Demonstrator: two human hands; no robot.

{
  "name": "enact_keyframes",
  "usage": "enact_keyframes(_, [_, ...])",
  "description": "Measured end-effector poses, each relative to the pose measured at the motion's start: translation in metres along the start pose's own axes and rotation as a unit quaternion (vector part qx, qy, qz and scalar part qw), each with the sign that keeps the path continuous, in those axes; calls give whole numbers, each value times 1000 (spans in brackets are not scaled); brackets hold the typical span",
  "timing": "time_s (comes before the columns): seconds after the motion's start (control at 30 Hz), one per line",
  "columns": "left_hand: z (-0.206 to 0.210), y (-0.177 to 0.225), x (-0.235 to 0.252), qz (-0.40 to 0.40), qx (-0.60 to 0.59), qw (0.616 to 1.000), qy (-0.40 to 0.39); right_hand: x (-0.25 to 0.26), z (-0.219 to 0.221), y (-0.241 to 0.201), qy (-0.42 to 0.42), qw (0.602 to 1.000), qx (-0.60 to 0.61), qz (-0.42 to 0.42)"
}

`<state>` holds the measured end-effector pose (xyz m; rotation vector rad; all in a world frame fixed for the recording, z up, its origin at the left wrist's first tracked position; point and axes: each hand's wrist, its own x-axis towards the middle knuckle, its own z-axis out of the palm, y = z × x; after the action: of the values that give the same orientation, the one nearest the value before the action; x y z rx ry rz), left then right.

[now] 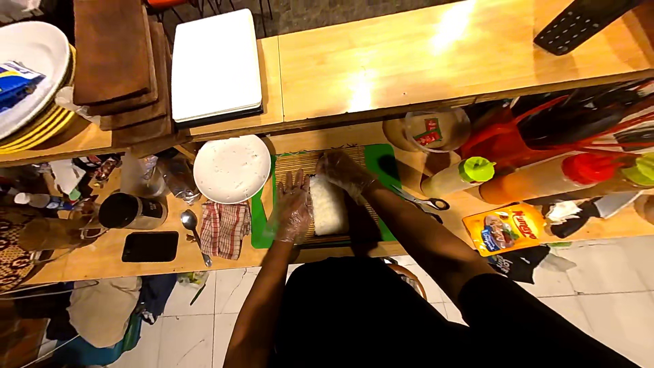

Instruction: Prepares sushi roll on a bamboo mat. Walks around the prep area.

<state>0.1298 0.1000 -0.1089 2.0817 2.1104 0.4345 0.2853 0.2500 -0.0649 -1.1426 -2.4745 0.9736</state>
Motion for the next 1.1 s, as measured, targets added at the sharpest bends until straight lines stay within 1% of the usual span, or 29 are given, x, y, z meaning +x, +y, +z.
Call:
enact_keyframes(0.1, [-1, 1, 0, -7, 3, 1000, -4, 0, 2, 1, 14, 999, 52, 0])
enact_keyframes(0.2, [1, 0, -1, 0, 0, 1000, 0, -3, 8, -1, 22, 991, 126, 29])
enact_keyframes(0.33, [1, 0, -2, 5, -1, 1000, 11, -1, -8, -14, -13, 993, 99, 64])
enact_keyframes(0.4, [1, 0, -1, 2, 0, 1000, 5, -2, -16, -13, -18, 987, 143, 77])
enact_keyframes(0.47, [2, -1, -1, 1, 3, 1000, 3, 1, -10, -6, -14, 988, 139, 64])
enact_keyframes(0.53, [1, -2, 0, 1, 8, 1000, -2, 6, 5, 6, 13, 991, 127, 37])
enact_keyframes(0.6, [3, -2, -2, 2, -5, 1000, 2, 4, 11, 7, 23, 992, 120, 15])
enact_keyframes(0.67, [4, -2, -2, 2, 0, 1000, 9, 3, 6, 4, 9, 994, 110, 20])
enact_keyframes(0.73, [2, -1, -1, 1, 5, 1000, 13, 4, -2, 1, 3, 990, 132, 45])
enact_keyframes(0.8, [2, -1, -1, 1, -5, 1000, 19, 0, -4, 0, 8, 988, 149, 29])
enact_keyframes(0.83, [0, 1, -1, -2, -8, 1000, 11, -3, -2, 0, 8, 990, 142, 13])
enact_keyframes(0.93, [-2, 2, 0, -8, -1, 1000, -7, -2, 11, -2, -12, 999, 50, -9])
enact_keyframes(1.0, [-3, 2, 0, -10, 5, 1000, -17, 3, 23, 1, -6, 1000, -4, -9])
enact_keyframes(1.07, [-4, 2, -2, -11, 7, 1000, -27, 4, 26, -2, -10, 1000, -28, -2])
enact_keyframes(1.1, [-4, 2, -2, -8, 5, 1000, -18, 4, 25, -3, -10, 999, -36, 0])
